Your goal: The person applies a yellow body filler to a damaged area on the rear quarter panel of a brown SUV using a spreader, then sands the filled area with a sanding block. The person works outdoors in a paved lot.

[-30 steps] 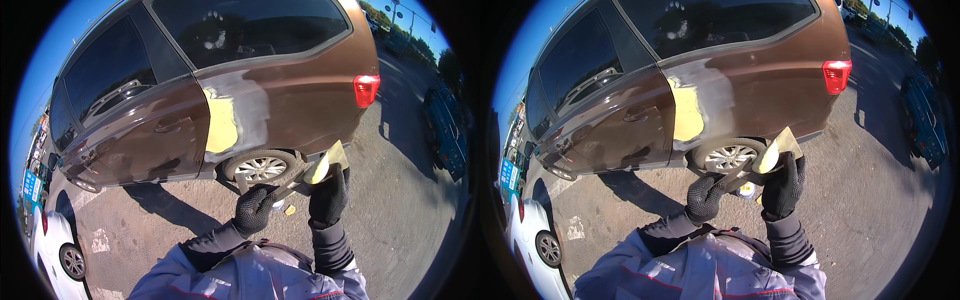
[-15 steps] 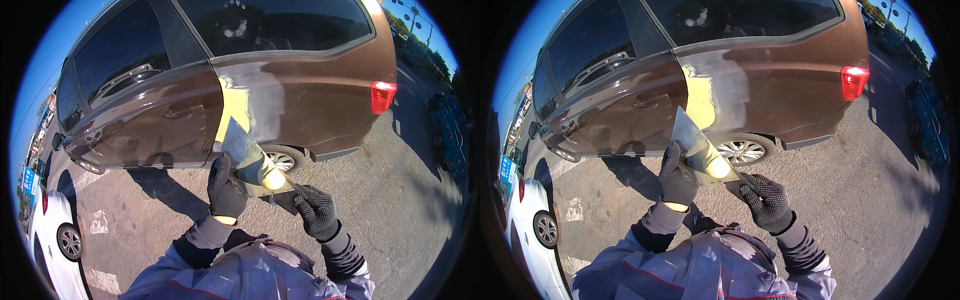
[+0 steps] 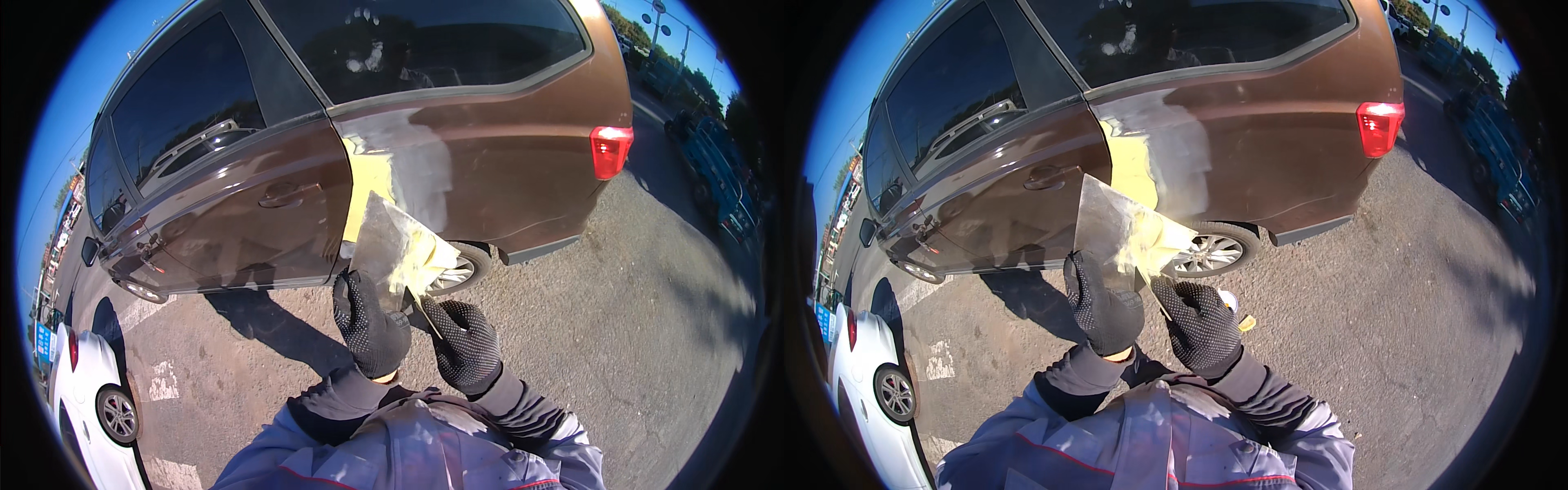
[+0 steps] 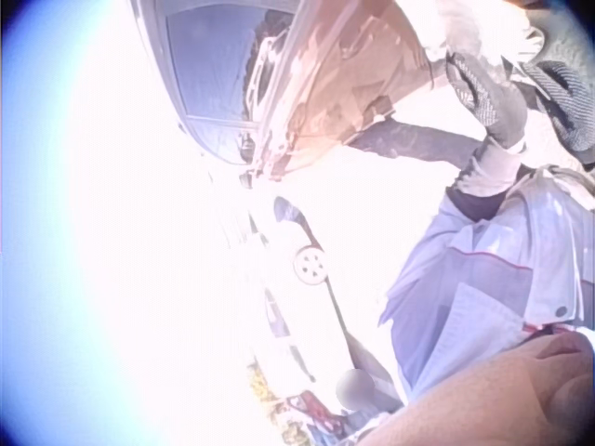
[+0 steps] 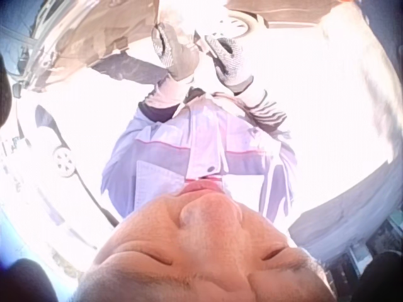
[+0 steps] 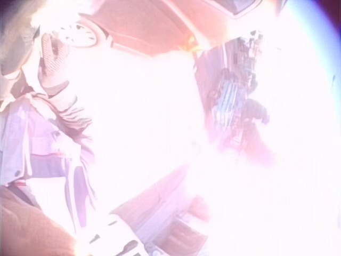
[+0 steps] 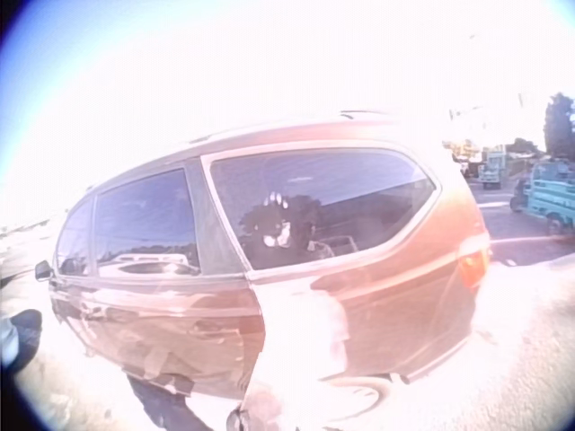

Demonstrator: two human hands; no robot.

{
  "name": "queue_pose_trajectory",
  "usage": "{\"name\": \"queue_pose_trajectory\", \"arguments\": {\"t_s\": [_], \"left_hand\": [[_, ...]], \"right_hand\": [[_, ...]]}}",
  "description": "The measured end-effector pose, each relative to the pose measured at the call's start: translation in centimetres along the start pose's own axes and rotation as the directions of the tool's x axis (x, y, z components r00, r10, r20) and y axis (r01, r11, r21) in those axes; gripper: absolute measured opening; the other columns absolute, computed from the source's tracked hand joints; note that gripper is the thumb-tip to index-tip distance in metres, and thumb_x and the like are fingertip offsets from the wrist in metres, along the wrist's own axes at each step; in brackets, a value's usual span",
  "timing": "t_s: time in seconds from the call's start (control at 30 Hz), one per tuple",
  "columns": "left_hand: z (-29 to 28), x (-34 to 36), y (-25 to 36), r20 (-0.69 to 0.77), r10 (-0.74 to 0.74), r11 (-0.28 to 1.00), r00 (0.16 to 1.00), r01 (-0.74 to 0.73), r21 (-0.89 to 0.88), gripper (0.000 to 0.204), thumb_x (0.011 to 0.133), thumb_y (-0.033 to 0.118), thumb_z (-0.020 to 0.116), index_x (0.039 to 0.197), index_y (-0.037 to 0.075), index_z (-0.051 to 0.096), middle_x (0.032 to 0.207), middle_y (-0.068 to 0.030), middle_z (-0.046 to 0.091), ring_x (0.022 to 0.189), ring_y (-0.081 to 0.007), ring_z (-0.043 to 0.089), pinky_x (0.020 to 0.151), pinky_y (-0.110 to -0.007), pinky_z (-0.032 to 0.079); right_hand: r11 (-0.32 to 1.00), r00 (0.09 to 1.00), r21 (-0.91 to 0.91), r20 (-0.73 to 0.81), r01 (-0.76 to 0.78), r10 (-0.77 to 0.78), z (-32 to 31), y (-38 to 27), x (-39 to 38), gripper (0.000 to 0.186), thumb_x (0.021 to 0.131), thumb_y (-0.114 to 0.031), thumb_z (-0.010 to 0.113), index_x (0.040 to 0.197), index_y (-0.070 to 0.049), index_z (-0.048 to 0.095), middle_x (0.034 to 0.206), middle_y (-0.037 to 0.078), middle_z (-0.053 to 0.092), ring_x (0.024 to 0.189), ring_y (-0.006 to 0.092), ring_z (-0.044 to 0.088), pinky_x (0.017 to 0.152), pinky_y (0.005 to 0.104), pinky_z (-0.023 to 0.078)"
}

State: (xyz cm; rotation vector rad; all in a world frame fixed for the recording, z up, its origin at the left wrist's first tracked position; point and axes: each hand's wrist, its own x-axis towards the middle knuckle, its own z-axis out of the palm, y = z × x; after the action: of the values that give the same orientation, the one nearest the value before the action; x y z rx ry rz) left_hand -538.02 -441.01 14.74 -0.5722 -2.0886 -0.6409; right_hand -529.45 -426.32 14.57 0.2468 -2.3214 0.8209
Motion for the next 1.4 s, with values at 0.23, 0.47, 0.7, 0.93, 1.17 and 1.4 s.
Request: {"name": "queue_pose_trajectory", "arguments": {"t_s": [0.23,0.47,0.7,0.93,1.17,1.4], "left_hand": [[1.0,-0.4,-0.1,-0.061,0.135,0.985,0.989,-0.141,-0.098,0.065,0.088,0.004,0.068,0.147,-0.011,0.044,0.127,-0.0344,0.057,0.113,-0.0498,0.059,0.098,-0.055,0.047],[1.9,-0.5,1.0,-0.035,-0.238,0.852,0.971,0.192,-0.486,0.032,0.103,0.009,0.059,0.130,-0.007,0.057,0.120,-0.0197,0.064,0.106,-0.0279,0.062,0.094,-0.040,0.050],[1.2,2.3,-1.3,0.771,-0.230,-0.705,0.594,0.445,-0.553,0.039,0.110,0.034,0.054,0.140,0.008,0.057,0.137,-0.0075,0.065,0.126,-0.0260,0.062,0.110,-0.045,0.048],[2.4,0.3,-3.2,0.762,-0.253,-0.541,0.596,0.566,-0.622,0.033,0.110,0.024,0.058,0.136,0.005,0.057,0.124,-0.0052,0.066,0.112,-0.0136,0.062,0.094,-0.031,0.052],[2.5,-0.4,-2.7,0.025,-0.249,0.848,0.968,0.231,-0.477,0.067,0.083,0.004,0.073,0.144,-0.007,0.048,0.120,-0.0278,0.061,0.110,-0.0482,0.060,0.095,-0.053,0.049],[0.8,0.3,0.2,-0.208,0.092,0.988,0.974,-0.114,-0.100,0.025,0.103,0.004,0.059,0.125,-0.006,0.059,0.116,-0.0213,0.065,0.102,-0.0301,0.064,0.090,-0.039,0.050]], "right_hand": [[0.982,0.856,0.101,-0.481,-0.160,0.189,-1.9,0.7,0.2,0.049,0.086,0.011,0.063,0.134,0.003,0.065,0.109,0.024,0.067,0.092,0.0380,0.065,0.081,0.0429,0.055],[0.987,0.981,0.096,-0.132,-0.127,0.139,0.0,-0.2,-1.2,0.048,0.086,0.007,0.070,0.133,-0.003,0.068,0.114,0.020,0.068,0.100,0.0365,0.067,0.088,0.0414,0.055],[0.551,0.648,0.831,-0.378,-0.077,0.661,-3.7,3.2,0.2,0.038,0.108,-0.017,0.059,0.141,0.001,0.053,0.131,0.016,0.065,0.120,0.0222,0.064,0.104,0.0381,0.051],[0.935,0.989,0.324,0.083,-0.141,0.120,-4.1,2.9,0.0,0.028,0.098,-0.005,0.065,0.125,0.002,0.069,0.115,0.025,0.070,0.102,0.0393,0.071,0.090,0.0428,0.057],[0.970,0.962,0.068,-0.132,-0.234,0.241,-3.8,0.3,0.7,0.036,0.098,0.000,0.062,0.133,0.002,0.065,0.108,0.023,0.066,0.095,0.0367,0.068,0.086,0.0409,0.056],[0.996,0.998,-0.066,0.028,-0.061,0.063,-0.5,-1.5,-0.4,0.057,0.086,0.005,0.068,0.141,-0.011,0.065,0.110,0.021,0.069,0.095,0.0366,0.069,0.082,0.0442,0.059]]}}
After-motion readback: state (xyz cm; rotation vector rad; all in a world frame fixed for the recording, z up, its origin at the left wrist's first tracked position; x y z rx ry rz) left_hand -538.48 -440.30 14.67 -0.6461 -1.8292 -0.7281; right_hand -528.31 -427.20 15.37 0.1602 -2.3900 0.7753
